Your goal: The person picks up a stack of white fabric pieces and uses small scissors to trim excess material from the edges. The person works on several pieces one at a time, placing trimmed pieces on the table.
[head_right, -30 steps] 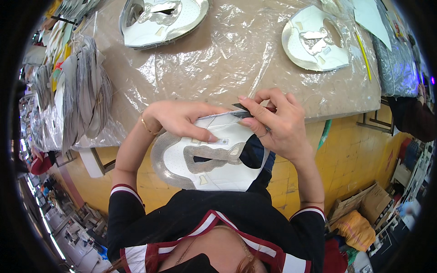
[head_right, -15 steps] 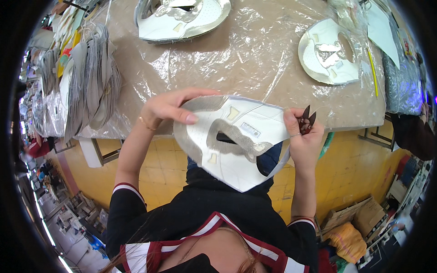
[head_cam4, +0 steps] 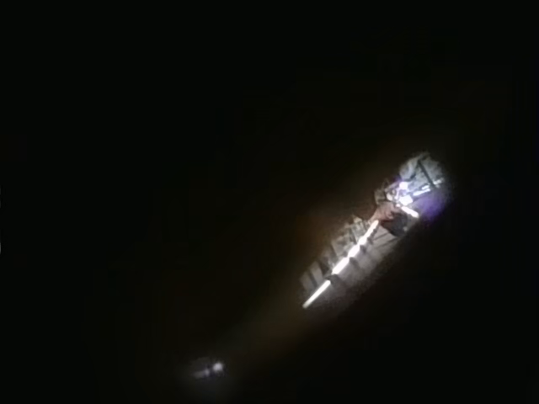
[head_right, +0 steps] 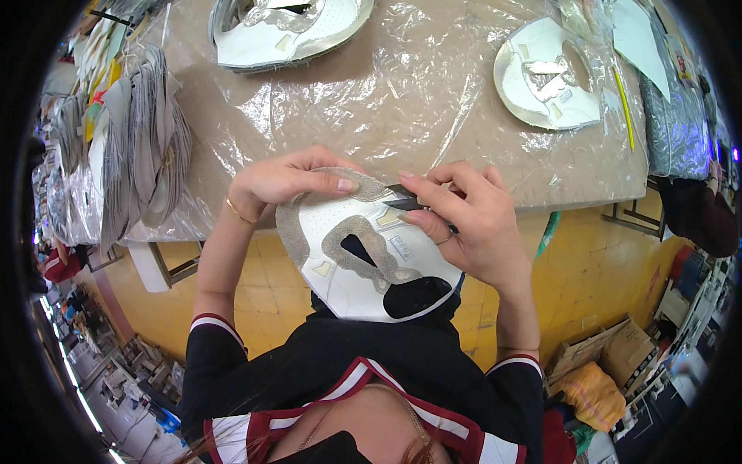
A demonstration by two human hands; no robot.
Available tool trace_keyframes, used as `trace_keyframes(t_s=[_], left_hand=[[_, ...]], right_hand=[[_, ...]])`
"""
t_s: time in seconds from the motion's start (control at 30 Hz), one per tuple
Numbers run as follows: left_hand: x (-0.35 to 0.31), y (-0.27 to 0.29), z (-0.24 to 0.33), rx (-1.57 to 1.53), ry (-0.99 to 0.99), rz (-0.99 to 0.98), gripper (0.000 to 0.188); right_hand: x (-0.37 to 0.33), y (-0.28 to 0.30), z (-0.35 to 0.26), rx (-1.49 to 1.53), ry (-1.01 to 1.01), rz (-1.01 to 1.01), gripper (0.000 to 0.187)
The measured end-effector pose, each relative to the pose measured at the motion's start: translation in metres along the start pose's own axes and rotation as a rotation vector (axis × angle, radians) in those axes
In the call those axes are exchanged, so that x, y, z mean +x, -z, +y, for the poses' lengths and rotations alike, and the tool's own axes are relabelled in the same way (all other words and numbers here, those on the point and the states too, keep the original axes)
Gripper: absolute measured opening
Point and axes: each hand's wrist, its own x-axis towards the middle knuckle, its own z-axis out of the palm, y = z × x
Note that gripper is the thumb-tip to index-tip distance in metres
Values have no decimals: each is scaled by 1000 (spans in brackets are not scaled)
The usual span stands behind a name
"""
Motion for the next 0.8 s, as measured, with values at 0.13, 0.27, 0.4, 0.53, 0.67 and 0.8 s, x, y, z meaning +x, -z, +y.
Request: trace_keyframes(t_s=[0.13,0.27,0.4,0.53,0.67,0.8], left_hand=[[0,-1,2,50,-35,-44,36],[2,-3,7,44,-91,-131,36],[2,-6,15,82,-108,-210,36],[1,-7,20,119,-122,-270,36],[1,-9,22,168,-118,-283,37],[1,-9,25,193,-143,-302,38]], right_hand=[[1,-4,-2,-80,90,47,35],[-3,-7,1,-58,97,77,30],[-6,-12,1,-1,50,106,27],[-9,-11,0,68,17,147,26],[-12,-6,0,-29,77,88,27],[-15,-7,5,409,-128,80,27]])
